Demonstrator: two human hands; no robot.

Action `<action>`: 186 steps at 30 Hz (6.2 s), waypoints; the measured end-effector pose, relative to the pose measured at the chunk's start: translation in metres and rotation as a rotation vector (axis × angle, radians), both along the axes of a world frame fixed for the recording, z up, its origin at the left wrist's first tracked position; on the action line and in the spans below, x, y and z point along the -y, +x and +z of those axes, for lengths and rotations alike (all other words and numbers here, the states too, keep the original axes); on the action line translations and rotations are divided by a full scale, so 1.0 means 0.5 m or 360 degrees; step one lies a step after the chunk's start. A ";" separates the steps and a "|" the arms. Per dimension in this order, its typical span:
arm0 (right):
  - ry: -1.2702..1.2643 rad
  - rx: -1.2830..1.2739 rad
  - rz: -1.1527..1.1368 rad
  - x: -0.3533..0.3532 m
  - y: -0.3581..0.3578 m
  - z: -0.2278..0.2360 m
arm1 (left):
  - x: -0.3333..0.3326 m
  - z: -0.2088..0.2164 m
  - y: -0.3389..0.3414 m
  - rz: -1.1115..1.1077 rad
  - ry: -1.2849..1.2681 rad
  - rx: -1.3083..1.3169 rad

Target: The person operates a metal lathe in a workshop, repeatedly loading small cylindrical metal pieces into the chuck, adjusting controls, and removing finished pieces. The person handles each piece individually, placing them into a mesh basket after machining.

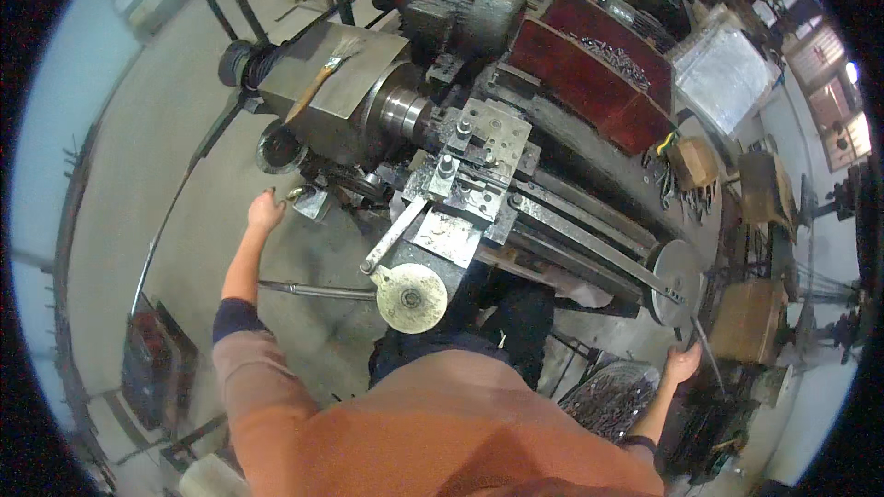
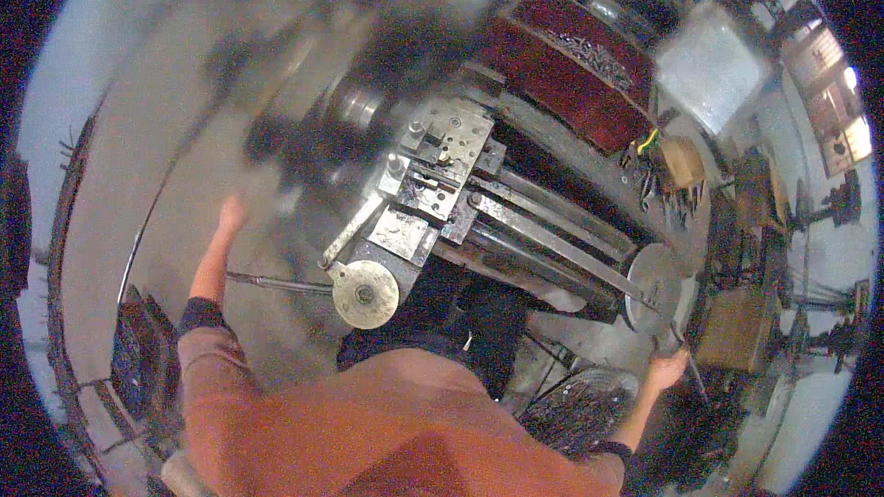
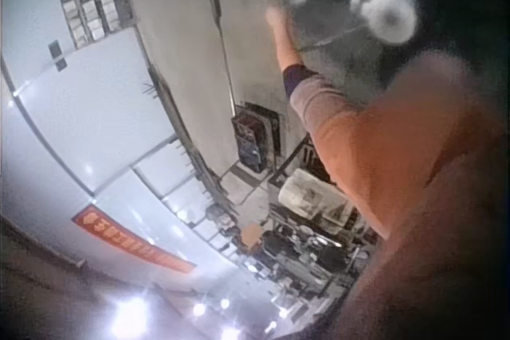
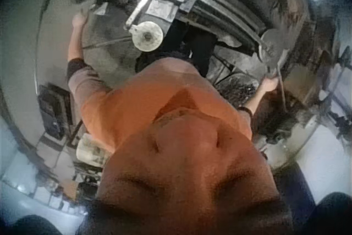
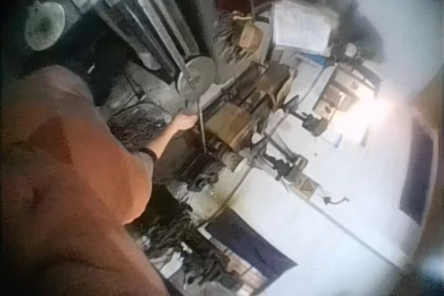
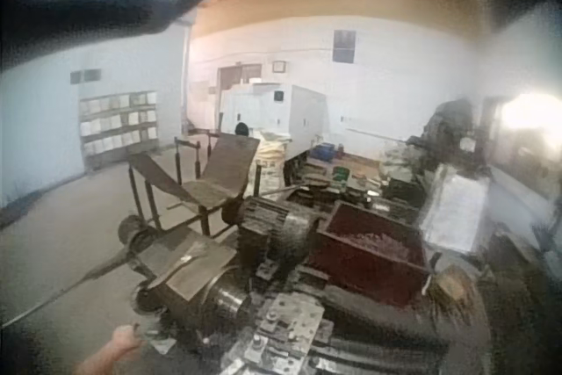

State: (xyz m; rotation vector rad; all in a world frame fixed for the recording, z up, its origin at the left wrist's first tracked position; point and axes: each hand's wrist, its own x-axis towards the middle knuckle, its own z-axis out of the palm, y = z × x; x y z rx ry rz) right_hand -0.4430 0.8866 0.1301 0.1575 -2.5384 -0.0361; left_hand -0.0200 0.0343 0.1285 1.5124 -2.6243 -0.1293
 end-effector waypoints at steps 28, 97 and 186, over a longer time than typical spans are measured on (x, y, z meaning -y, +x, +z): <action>-0.0513 0.0638 0.2404 1.118 0.108 0.434 | 0.115 0.182 0.120 0.0023 0.0019 0.0024; 0.0042 0.1376 0.2136 1.327 0.169 0.378 | -0.049 0.210 0.319 0.0392 -0.0123 0.0294; 0.0114 0.0729 -0.0537 -0.103 0.045 -0.034 | 0.014 -0.051 -0.121 0.0514 0.0662 -0.1886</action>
